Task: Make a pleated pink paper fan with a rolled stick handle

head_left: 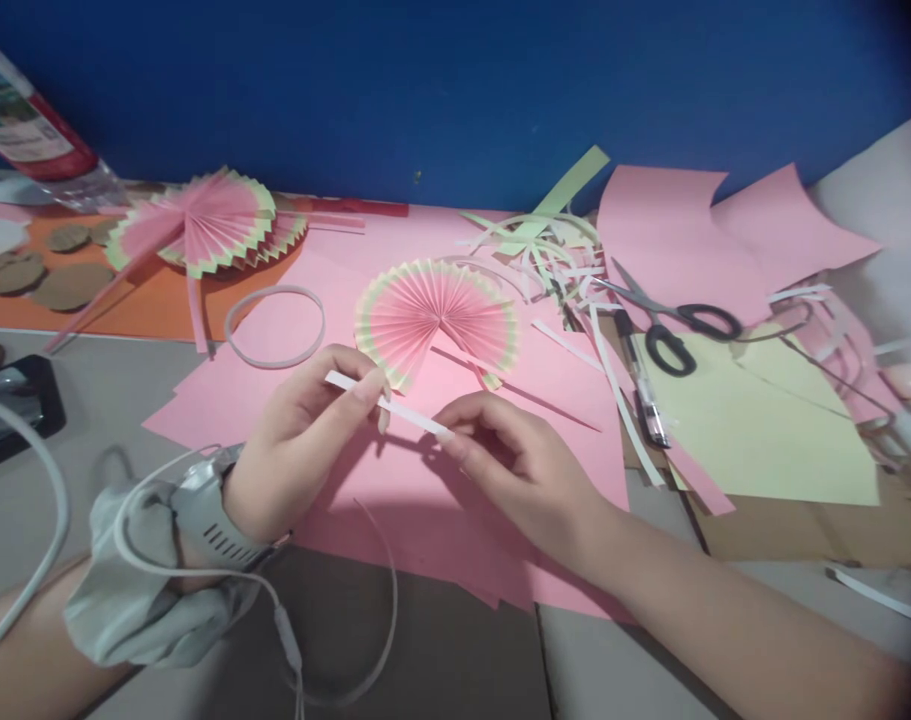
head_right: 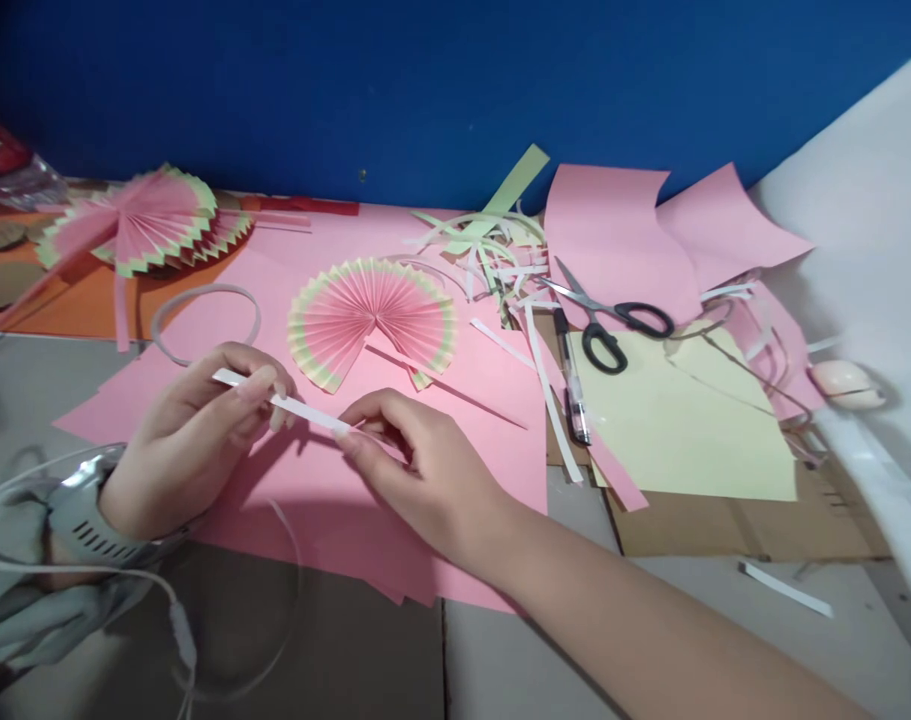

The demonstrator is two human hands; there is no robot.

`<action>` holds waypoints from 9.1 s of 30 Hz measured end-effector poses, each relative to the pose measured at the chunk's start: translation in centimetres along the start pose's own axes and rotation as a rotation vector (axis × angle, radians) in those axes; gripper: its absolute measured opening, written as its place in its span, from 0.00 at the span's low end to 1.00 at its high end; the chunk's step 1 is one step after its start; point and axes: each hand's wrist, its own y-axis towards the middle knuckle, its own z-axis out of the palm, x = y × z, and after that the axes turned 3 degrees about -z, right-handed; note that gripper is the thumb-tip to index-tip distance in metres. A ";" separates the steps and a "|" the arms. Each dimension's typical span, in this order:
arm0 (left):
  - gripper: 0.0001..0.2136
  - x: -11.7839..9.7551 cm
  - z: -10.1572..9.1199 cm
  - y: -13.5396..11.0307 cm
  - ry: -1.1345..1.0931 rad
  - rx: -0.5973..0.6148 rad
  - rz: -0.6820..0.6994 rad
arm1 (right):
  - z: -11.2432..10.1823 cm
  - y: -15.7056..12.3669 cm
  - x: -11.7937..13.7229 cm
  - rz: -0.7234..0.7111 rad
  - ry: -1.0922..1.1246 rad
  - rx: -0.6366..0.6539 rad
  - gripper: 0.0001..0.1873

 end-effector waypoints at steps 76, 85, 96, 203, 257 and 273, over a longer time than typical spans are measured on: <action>0.03 -0.8 0.8 -1.1 0.869 0.420 0.363 | 0.5 -0.5 0.2 -0.195 -0.257 0.246 0.11; 0.04 -0.6 0.5 -1.2 0.833 0.459 0.319 | 0.4 -0.5 0.2 -0.194 -0.244 0.249 0.12; 0.07 -0.6 0.6 -1.2 0.847 0.444 0.325 | 0.3 -0.5 0.1 -0.171 -0.158 0.256 0.12; 0.13 -1.4 -0.4 0.1 -0.081 0.536 -0.109 | -0.7 0.6 -0.7 0.141 0.876 0.487 0.08; 0.12 -1.0 -0.2 -0.4 0.251 0.252 0.180 | -1.6 0.5 0.1 0.279 0.963 0.645 0.14; 0.08 -0.6 0.2 -0.8 -0.089 -0.088 0.242 | -2.3 1.1 -0.5 0.452 0.929 0.830 0.20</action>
